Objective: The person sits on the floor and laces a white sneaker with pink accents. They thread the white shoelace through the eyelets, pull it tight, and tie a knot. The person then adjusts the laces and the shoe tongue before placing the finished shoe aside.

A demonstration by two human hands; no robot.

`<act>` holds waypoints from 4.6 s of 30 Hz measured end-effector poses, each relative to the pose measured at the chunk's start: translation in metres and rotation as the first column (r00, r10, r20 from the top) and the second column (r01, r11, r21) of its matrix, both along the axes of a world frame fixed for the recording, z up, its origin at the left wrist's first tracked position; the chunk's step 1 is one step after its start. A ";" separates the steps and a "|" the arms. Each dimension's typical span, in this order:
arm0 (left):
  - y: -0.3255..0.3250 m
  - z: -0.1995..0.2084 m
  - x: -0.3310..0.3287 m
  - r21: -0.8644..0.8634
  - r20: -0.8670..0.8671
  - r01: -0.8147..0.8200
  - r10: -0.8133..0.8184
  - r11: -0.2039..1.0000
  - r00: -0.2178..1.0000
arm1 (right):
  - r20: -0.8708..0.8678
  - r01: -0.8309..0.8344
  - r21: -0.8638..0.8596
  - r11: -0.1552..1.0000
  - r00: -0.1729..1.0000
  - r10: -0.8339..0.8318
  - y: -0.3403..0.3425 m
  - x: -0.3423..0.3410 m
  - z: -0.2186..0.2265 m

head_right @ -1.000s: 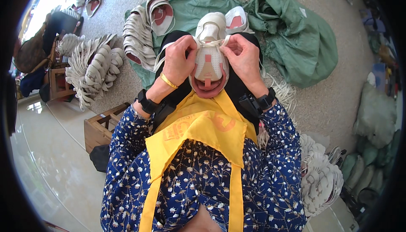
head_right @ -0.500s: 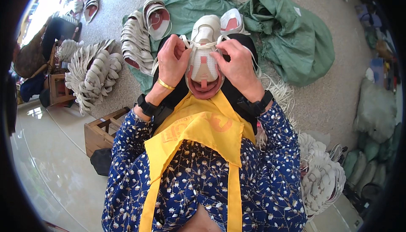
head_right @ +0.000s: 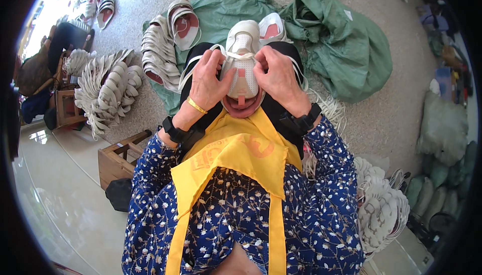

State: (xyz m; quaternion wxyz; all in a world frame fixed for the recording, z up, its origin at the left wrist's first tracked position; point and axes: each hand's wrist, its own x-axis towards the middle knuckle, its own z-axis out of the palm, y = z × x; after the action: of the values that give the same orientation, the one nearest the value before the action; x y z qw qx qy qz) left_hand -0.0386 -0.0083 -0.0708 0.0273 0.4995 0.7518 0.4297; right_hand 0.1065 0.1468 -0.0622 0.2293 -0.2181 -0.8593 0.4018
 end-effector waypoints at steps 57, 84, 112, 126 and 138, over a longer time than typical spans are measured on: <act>0.005 -0.002 0.008 0.125 0.022 -0.020 0.018 0.992 1.000 | 0.085 -0.193 -0.478 0.857 0.961 0.263 0.025 0.015 0.060; -0.170 -0.007 -0.171 0.006 0.801 -0.568 0.336 0.823 0.495 | -0.046 0.133 -0.895 0.426 0.922 -0.385 0.121 0.217 -0.009; -0.002 0.025 -0.041 -0.081 0.347 0.309 -0.264 0.948 0.900 | 0.112 -0.007 -0.216 0.976 0.993 0.032 0.003 0.032 0.016; -0.003 0.023 -0.027 -0.018 0.061 0.135 -0.134 0.991 0.989 | 0.190 0.038 -0.395 0.918 0.981 0.041 0.006 0.024 0.016; 0.010 0.003 -0.017 0.090 0.209 0.010 -0.029 0.996 0.977 | 0.163 -0.039 -0.395 0.918 0.980 0.112 0.007 0.023 0.009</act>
State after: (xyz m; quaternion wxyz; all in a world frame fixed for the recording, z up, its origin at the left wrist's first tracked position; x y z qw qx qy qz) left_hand -0.0551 0.0019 -0.0678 0.0885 0.4592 0.7200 0.5127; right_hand 0.1296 0.1540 -0.0533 0.0861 -0.2616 -0.7873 0.5517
